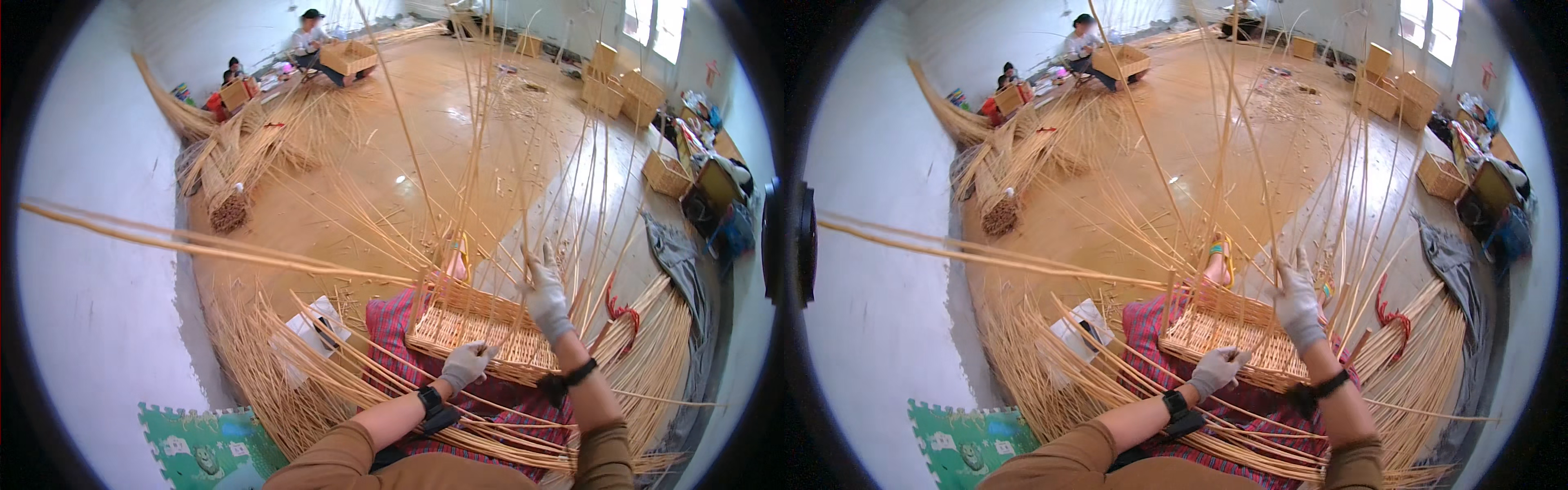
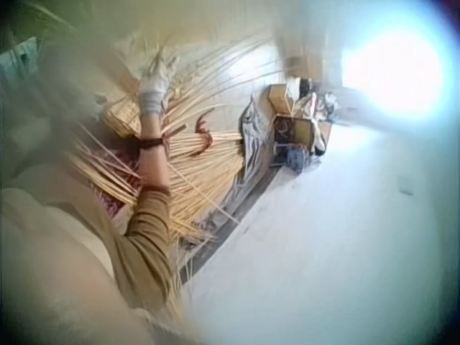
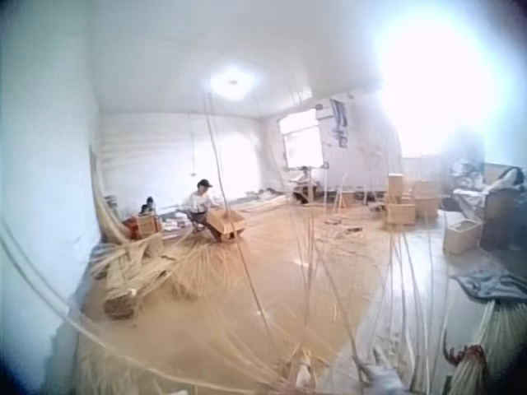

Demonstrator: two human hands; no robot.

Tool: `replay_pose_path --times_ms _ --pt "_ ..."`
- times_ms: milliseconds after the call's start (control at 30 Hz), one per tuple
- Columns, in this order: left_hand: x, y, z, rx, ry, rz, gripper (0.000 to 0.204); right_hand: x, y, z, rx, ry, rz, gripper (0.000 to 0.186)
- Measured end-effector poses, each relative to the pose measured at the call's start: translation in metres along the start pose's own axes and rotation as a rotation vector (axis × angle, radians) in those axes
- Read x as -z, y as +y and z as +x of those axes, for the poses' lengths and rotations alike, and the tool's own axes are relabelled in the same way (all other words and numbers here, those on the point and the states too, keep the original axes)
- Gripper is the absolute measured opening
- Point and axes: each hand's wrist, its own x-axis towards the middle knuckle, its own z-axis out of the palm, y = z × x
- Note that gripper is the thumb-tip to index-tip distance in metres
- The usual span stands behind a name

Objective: Weaving a rectangular wicker basket from long willow or rattan strands.

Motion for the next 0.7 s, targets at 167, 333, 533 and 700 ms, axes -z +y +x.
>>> replay_pose_path --times_ms 167,333,533,700 --pt "0.001 -0.024 0.008 0.07 -0.023 -0.045 0.044 -0.083 -0.028 0.007 -0.201 0.574 0.629 0.076" --pt "-0.008 -0.066 0.046 -0.541 0.296 0.463 0.03 -0.055 -0.049 -0.024 -0.058 0.708 0.108 0.03" --pt "0.022 -0.035 0.04 -0.183 0.046 0.153 0.027 -0.031 0.008 -0.187 -0.402 0.708 1.07 0.07" --pt "0.01 -0.015 0.023 -0.011 -0.09 -0.174 0.028 -0.011 0.018 -0.188 -0.57 0.877 1.31 0.068"
